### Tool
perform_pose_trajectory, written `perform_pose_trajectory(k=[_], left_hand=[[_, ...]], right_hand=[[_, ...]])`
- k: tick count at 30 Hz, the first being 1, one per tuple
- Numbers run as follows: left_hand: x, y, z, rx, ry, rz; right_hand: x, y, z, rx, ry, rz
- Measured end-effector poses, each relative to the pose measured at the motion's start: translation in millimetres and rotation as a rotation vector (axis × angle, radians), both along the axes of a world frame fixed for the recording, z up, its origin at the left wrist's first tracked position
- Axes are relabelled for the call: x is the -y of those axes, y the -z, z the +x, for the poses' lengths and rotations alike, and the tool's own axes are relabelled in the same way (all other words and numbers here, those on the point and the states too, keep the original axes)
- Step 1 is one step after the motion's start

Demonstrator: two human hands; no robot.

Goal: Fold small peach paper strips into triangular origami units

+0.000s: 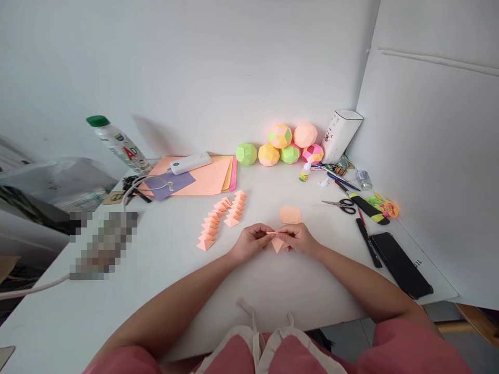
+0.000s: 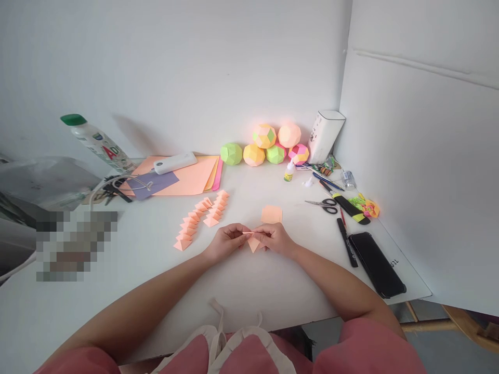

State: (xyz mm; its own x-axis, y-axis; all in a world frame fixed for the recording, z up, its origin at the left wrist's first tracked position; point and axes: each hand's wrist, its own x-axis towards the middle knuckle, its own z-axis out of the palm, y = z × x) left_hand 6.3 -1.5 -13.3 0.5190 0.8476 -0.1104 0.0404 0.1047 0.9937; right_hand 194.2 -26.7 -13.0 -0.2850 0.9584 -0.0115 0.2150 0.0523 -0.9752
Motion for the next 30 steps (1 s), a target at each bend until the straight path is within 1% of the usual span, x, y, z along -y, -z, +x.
perform_pose_trajectory(k=[4,11,17,20,23,26,27,30], left_hand=[[0.3,-0.9,-0.4,-0.007,0.004,0.004],[2.5,-6.7,-0.4,-0.037,-0.016,0.011],[0.6,-1.3,-1.5,-0.022,-0.036,0.024],[-0.3,1.4,-3.0,0.005,-0.084,0.035],[0.1,0.6,-3.4,0.076,-0.124,0.048],[1.8,-1.1,-1.7,0.095,-0.073,0.084],[2.4,-1.1,-0.9,0.063,-0.037,0.096],[3.6,1.2,0.5,-0.032,-0.011,0.118]], right_hand=[[0.3,-0.6,-0.3,-0.005,0.001,0.002],[-0.2,-1.9,-1.1,0.004,0.012,0.014],[-0.5,-2.0,-1.3,0.004,0.027,0.002],[-1.0,-0.5,-0.4,0.002,0.032,-0.01],[-1.5,0.3,0.1,-0.01,0.033,-0.02],[-1.3,-0.8,-0.6,-0.006,0.025,-0.024],[-1.1,-1.2,-0.9,0.0,0.019,-0.024],[-0.3,-1.2,-1.4,0.018,0.004,-0.02]])
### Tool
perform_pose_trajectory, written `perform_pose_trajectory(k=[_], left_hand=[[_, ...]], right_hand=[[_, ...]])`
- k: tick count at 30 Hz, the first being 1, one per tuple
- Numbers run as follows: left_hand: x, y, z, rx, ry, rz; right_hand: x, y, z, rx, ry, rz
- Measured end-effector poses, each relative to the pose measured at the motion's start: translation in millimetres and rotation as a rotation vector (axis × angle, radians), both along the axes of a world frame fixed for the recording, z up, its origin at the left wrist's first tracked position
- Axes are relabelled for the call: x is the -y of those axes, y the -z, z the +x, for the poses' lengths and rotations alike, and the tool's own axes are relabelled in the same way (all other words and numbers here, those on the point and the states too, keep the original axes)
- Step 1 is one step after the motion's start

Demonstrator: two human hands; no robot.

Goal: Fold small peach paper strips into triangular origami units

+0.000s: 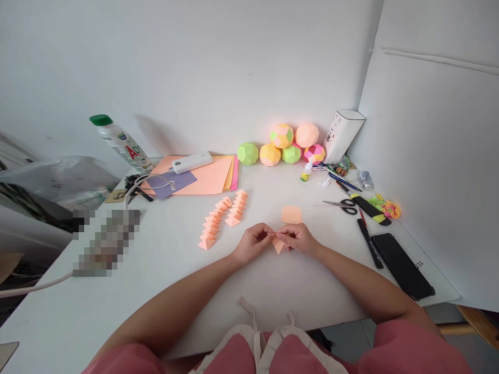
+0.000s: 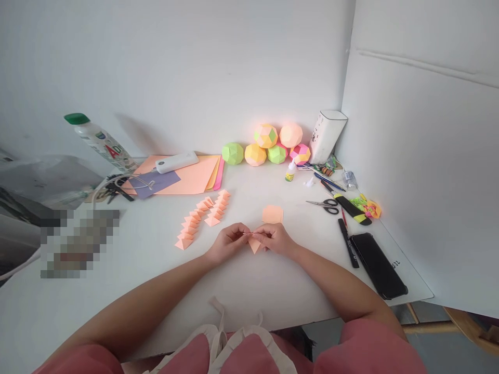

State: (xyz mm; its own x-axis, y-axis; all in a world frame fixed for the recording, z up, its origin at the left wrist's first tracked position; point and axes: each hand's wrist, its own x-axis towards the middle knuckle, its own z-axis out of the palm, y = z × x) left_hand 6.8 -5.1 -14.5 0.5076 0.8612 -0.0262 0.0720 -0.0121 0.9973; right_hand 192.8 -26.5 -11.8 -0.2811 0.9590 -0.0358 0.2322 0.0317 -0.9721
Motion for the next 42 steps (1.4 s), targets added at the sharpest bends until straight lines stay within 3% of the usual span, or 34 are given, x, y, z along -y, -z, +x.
perform_pose_trajectory(k=[6,13,22,27,31,36,42], left_hand=[[0,5.3,0,-0.02,-0.006,0.038],[2,1.7,1,-0.043,0.028,0.05],[0,-3.6,-1,0.025,-0.023,-0.165],[-2,-5.1,-3,0.02,-0.053,-0.186],[-3,-4.5,-3,0.022,-0.056,-0.162],[-1,0.6,0,0.031,0.032,-0.13],[-1,6.0,1,-0.03,0.059,-0.008]], right_hand=[[1,2.6,1,0.021,-0.004,0.013],[1,2.0,0,0.047,-0.034,0.067],[2,-1.5,3,-0.027,0.087,0.066],[0,0.3,3,-0.114,0.142,0.045],[-2,2.6,2,-0.127,0.071,0.032],[-1,1.6,0,-0.036,-0.045,0.055],[0,0.5,-2,0.047,-0.041,0.106]])
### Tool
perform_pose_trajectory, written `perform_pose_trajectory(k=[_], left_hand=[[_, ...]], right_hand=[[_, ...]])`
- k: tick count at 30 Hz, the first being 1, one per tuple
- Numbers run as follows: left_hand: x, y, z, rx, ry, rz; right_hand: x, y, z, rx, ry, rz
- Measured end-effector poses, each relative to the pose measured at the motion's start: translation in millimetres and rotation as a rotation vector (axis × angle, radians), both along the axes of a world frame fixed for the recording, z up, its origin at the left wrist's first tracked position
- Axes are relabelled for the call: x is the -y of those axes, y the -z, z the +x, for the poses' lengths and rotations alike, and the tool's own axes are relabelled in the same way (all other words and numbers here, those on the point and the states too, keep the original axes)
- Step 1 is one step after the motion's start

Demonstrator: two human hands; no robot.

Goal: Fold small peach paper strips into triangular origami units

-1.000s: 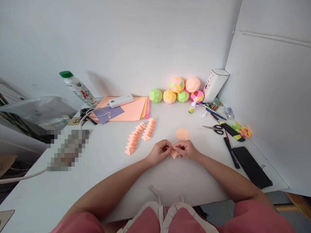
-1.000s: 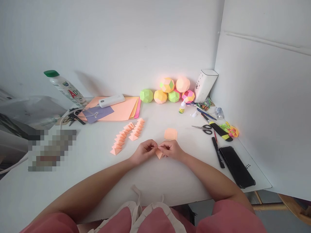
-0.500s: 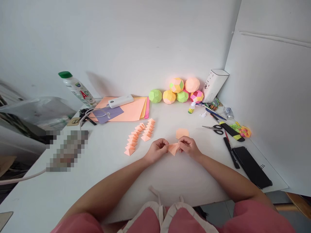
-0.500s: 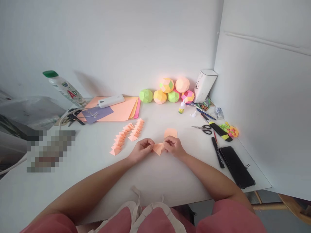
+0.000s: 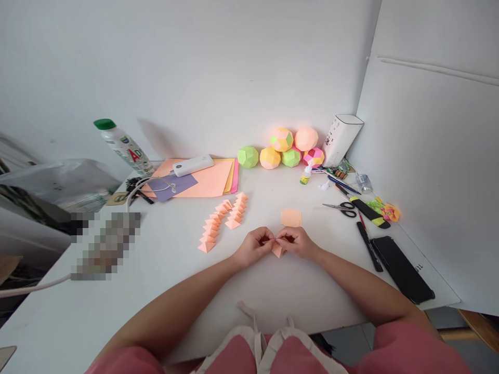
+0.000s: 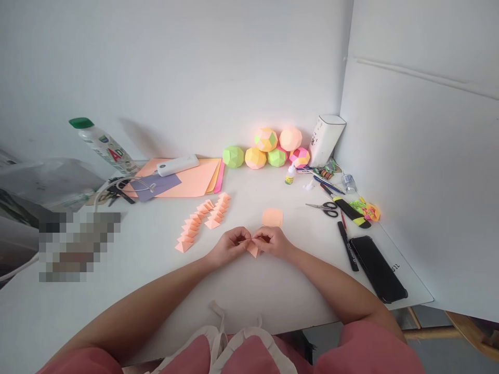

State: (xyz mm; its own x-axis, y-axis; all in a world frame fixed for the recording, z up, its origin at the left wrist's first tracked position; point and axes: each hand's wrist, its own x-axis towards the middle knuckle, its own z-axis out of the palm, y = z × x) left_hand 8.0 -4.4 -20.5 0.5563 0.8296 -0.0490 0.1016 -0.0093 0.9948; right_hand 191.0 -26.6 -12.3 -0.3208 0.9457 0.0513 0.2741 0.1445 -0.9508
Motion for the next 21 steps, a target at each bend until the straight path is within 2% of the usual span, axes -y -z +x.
perform_pose_trajectory(k=[3,6,11,17,21], left_hand=[[0,-0.6,-1,0.002,-0.013,0.0],[0,-3.4,-2,0.031,-0.041,-0.075],[-2,-9.1,-4,0.085,-0.133,-0.09],[-2,-7.2,-2,0.15,-0.072,-0.145],[-4,-2.8,-1,0.133,-0.117,-0.136]], right_hand=[[0,0.5,1,-0.019,0.04,-0.027],[-2,0.3,3,-0.093,0.134,-0.062],[-4,-1.4,5,-0.199,0.24,-0.136],[-2,0.5,4,-0.184,0.165,-0.144],[-3,1.1,3,-0.18,0.166,-0.118]])
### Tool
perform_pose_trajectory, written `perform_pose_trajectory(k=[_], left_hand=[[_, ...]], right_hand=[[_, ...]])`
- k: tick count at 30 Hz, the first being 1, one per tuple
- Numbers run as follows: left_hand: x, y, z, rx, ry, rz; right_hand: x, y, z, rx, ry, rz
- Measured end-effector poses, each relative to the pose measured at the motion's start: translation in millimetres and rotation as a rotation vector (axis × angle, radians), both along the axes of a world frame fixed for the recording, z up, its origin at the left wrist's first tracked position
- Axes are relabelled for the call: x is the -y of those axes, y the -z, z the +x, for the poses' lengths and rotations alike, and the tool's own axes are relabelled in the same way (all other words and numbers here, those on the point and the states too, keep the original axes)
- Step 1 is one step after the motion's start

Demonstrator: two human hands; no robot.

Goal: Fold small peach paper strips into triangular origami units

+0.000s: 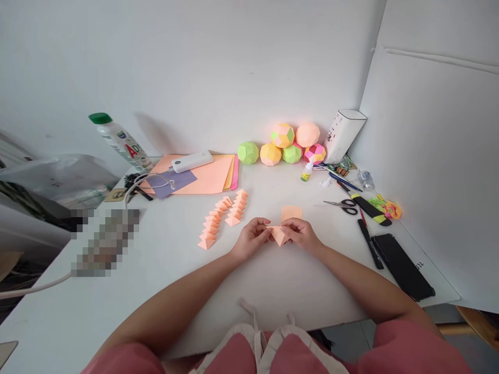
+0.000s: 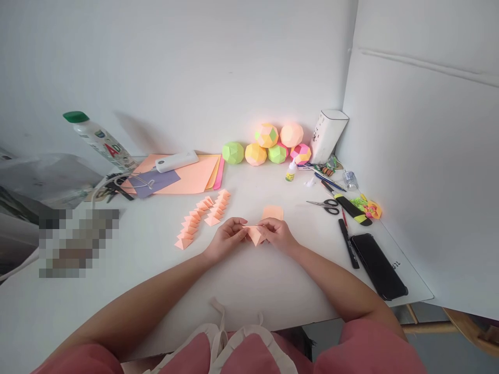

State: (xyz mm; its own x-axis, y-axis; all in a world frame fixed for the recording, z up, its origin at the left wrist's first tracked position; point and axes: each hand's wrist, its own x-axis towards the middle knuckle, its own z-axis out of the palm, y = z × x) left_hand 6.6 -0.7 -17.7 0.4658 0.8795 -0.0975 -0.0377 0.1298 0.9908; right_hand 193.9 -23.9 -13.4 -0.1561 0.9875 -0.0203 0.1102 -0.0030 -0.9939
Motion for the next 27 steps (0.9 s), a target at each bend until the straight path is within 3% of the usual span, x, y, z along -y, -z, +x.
perform_pose_trajectory(k=[17,27], left_hand=[[-0.1,4.4,-0.6,-0.025,0.013,0.006],[1.0,3.6,-0.7,-0.011,0.082,0.007]], right_hand=[[1.8,-2.0,-0.3,0.052,-0.031,0.005],[1.3,-1.2,1.3,0.038,-0.058,-0.042]])
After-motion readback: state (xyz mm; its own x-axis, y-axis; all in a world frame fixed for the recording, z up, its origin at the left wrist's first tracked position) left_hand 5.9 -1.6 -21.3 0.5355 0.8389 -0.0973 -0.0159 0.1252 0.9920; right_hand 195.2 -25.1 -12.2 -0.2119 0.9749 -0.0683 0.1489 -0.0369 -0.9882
